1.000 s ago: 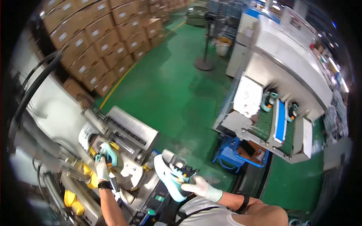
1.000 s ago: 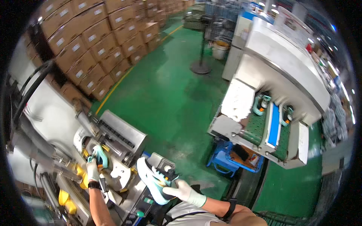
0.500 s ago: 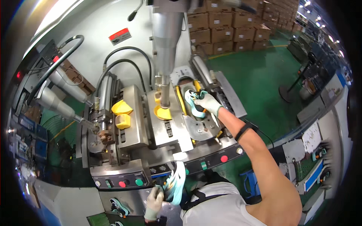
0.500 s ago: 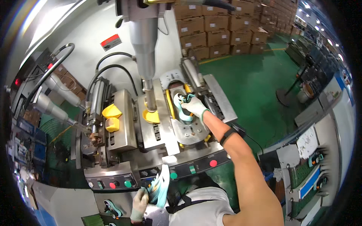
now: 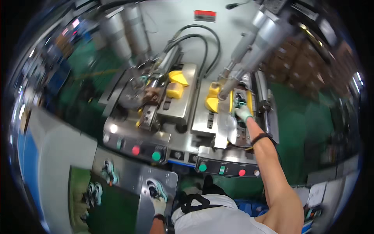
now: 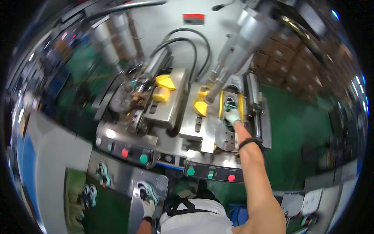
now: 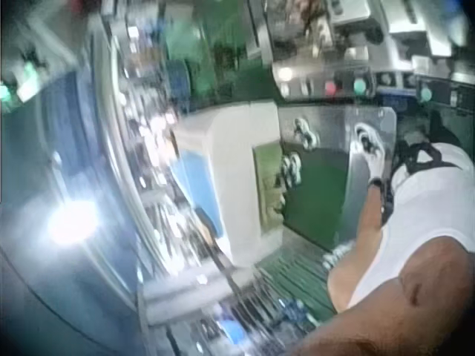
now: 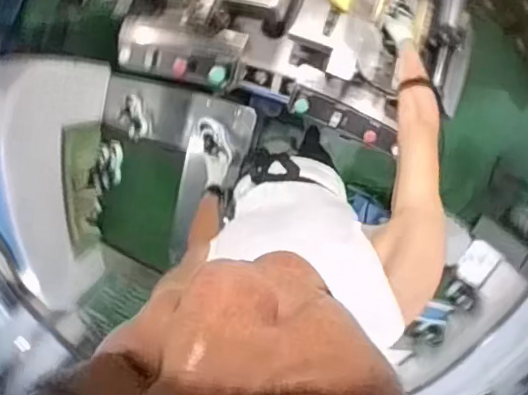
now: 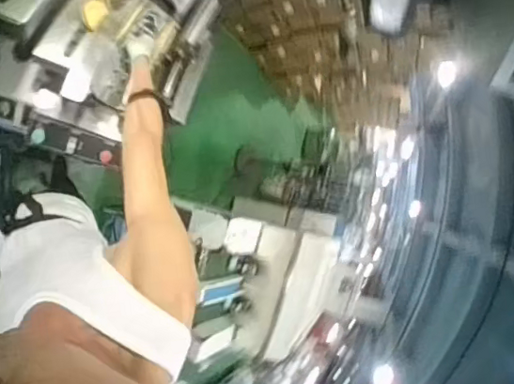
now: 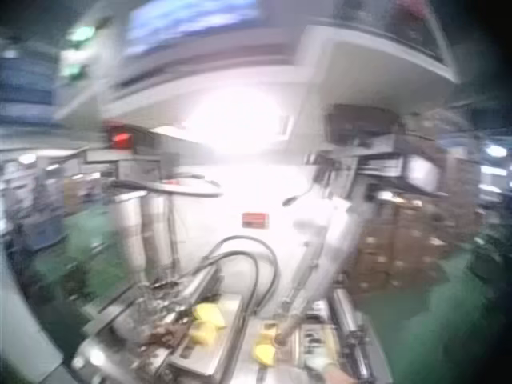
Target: Operating a shoe lasting and heat-treating machine on a production line.
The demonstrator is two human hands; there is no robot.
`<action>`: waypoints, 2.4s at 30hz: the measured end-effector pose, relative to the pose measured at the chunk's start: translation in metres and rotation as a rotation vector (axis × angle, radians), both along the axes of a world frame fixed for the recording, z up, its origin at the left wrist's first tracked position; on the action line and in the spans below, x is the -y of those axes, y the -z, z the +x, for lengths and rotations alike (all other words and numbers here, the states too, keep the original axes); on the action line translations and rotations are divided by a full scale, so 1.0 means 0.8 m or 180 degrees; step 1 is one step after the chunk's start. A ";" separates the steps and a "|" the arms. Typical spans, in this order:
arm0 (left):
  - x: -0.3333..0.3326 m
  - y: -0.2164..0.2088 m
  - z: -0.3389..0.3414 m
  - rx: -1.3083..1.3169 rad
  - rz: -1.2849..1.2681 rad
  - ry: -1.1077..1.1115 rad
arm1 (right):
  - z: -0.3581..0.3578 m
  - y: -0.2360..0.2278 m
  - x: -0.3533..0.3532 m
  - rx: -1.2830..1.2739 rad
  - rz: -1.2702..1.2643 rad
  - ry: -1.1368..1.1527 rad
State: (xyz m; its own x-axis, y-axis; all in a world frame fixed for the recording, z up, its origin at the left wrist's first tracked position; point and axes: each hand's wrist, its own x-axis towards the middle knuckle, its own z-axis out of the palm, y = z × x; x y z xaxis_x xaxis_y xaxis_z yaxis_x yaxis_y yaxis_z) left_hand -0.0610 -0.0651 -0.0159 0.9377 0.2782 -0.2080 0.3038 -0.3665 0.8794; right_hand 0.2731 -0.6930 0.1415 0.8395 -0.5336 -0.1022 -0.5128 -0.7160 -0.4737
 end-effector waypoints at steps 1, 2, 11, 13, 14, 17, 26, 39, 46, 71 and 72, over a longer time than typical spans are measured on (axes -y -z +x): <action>0.011 -0.022 -0.005 0.0081 -0.0570 -0.0467 | -0.001 -0.014 -0.059 0.0204 0.0331 -0.0105; -0.010 0.018 -0.017 -0.0055 0.0370 -0.0220 | -0.012 -0.043 -0.098 0.0506 -0.0148 -0.0382; -0.032 -0.017 0.000 -0.0275 0.0023 0.0126 | -0.294 0.022 -0.412 0.0467 -0.0836 -0.1723; -0.079 -0.011 -0.008 -0.0440 -0.0340 0.0754 | -0.331 0.092 -0.391 0.0493 -0.1174 -0.2143; -0.104 -0.002 -0.024 -0.0710 0.0052 0.0671 | -0.327 0.085 -0.403 0.0543 -0.1101 -0.2239; -0.232 -0.014 -0.023 -0.0366 0.0470 0.0233 | -0.328 0.084 -0.374 0.0649 -0.1305 -0.2346; -0.656 -0.048 0.055 0.0054 0.2250 -0.1037 | -0.469 0.084 -0.362 -0.0290 -0.0936 -0.1891; -0.532 -0.054 -0.032 -0.1268 0.2105 0.0224 | -0.492 0.151 -0.477 -0.1661 0.0714 -0.1251; -0.323 -0.113 -0.083 -0.1157 0.0409 0.0168 | -0.419 0.101 -0.591 -0.1387 0.1588 -0.1835; 0.040 -0.402 0.361 0.1542 -0.0689 0.1140 | -0.225 -0.190 -0.392 0.0666 0.7009 -0.1283; 0.044 -0.407 0.393 0.1525 -0.0498 0.1238 | -0.215 -0.201 -0.390 0.0620 0.7052 -0.1256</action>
State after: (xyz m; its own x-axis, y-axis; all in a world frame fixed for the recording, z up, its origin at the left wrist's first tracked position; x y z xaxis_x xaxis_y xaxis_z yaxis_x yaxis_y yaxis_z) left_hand 0.2537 -0.1003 0.3096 0.9632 -0.1011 0.2492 -0.2662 -0.2271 0.9368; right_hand 0.1008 -0.3809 0.3022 0.9114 0.4094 -0.0403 -0.3864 0.8183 -0.4256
